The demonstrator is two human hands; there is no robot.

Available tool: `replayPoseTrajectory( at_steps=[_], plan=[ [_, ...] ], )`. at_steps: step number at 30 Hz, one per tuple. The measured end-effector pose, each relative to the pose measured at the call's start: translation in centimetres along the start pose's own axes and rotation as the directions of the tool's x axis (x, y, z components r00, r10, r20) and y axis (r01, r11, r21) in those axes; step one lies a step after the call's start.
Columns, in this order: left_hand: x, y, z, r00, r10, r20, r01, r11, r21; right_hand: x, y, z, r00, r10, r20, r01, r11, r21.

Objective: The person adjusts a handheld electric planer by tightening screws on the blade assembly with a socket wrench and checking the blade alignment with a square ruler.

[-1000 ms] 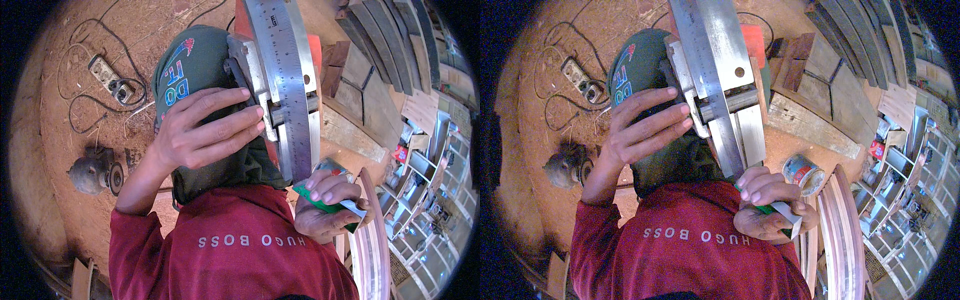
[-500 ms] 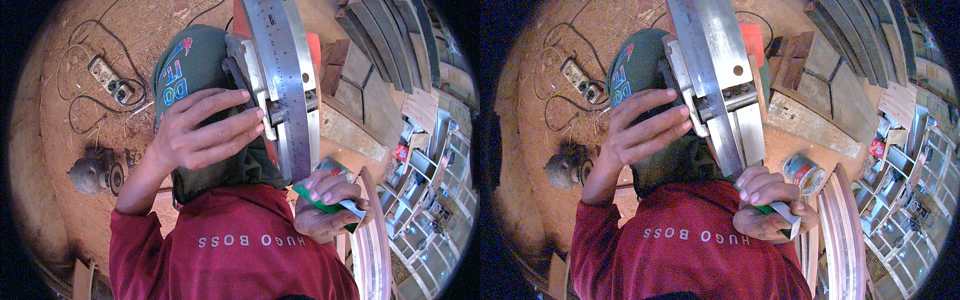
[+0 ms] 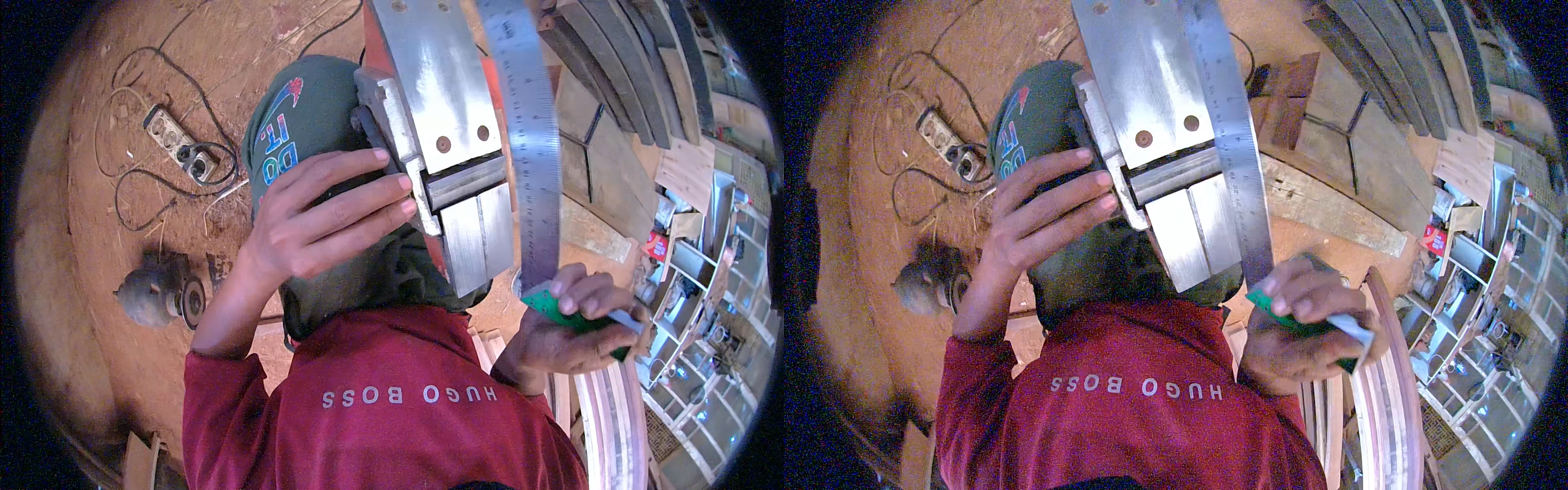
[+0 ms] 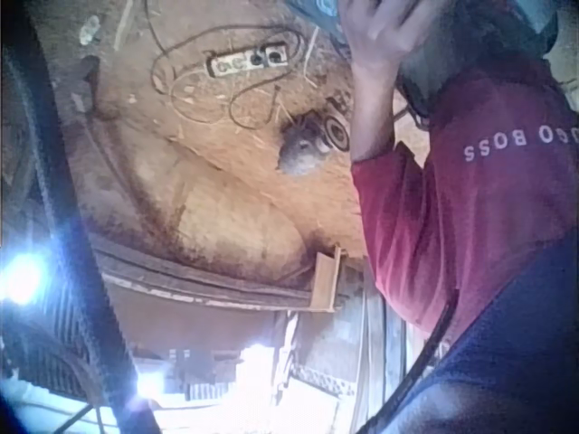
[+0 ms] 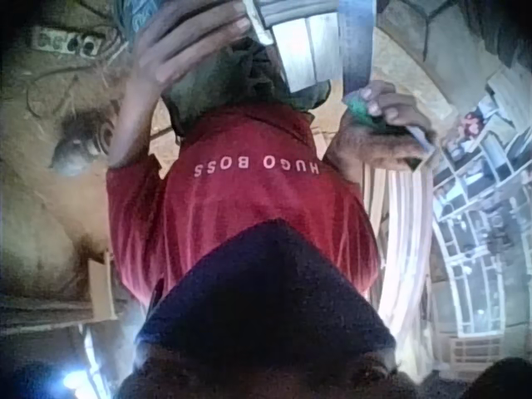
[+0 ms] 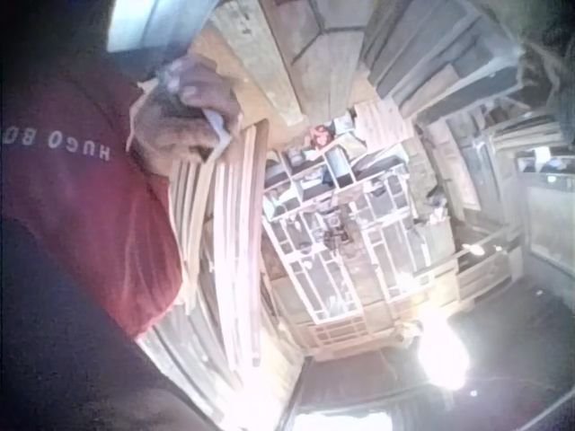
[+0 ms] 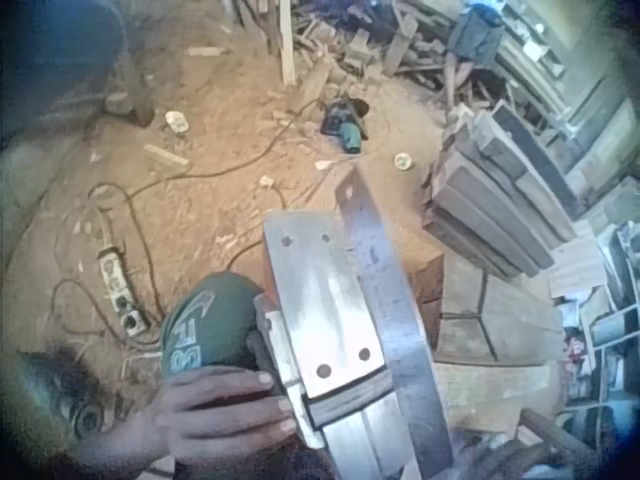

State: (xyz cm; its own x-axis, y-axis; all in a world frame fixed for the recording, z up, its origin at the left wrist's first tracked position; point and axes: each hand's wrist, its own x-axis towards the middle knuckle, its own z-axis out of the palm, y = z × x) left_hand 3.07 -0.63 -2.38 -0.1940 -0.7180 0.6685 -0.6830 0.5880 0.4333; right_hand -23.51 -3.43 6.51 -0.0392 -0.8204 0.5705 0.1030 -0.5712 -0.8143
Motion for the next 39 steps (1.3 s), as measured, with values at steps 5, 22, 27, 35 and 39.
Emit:
replayPoseTrajectory(
  at_steps=[5, 22, 27, 35, 39],
  plan=[
    [0.3, 0.0, -0.2, 1.0, 0.014, 0.028, -0.014, 1.0, 0.024, 0.0, 0.6, -0.1, 0.996, 0.058, 0.067, -0.049, 0.99, -0.13],
    [0.2, 0.1, 0.1, 0.999, 0.034, -0.003, -0.033, 0.999, 0.043, -0.3, 1.5, -0.6, 0.992, 0.121, 0.025, -0.118, 0.988, -0.102],
    [0.3, 0.1, 0.0, 1.0, 0.026, 0.012, -0.026, 0.999, 0.046, -0.4, 1.8, -0.7, 0.989, 0.068, 0.132, -0.055, 0.994, -0.097],
    [0.3, 0.2, -0.1, 1.0, 0.011, 0.021, -0.012, 0.999, 0.038, -1.0, 2.0, -0.9, 0.994, 0.088, 0.07, -0.08, 0.991, -0.111],
    [0.2, 0.1, 0.0, 1.0, 0.02, 0.016, -0.02, 0.999, 0.042, -1.0, 2.2, -1.2, 0.988, 0.065, 0.139, -0.057, 0.996, -0.065]
  ],
)
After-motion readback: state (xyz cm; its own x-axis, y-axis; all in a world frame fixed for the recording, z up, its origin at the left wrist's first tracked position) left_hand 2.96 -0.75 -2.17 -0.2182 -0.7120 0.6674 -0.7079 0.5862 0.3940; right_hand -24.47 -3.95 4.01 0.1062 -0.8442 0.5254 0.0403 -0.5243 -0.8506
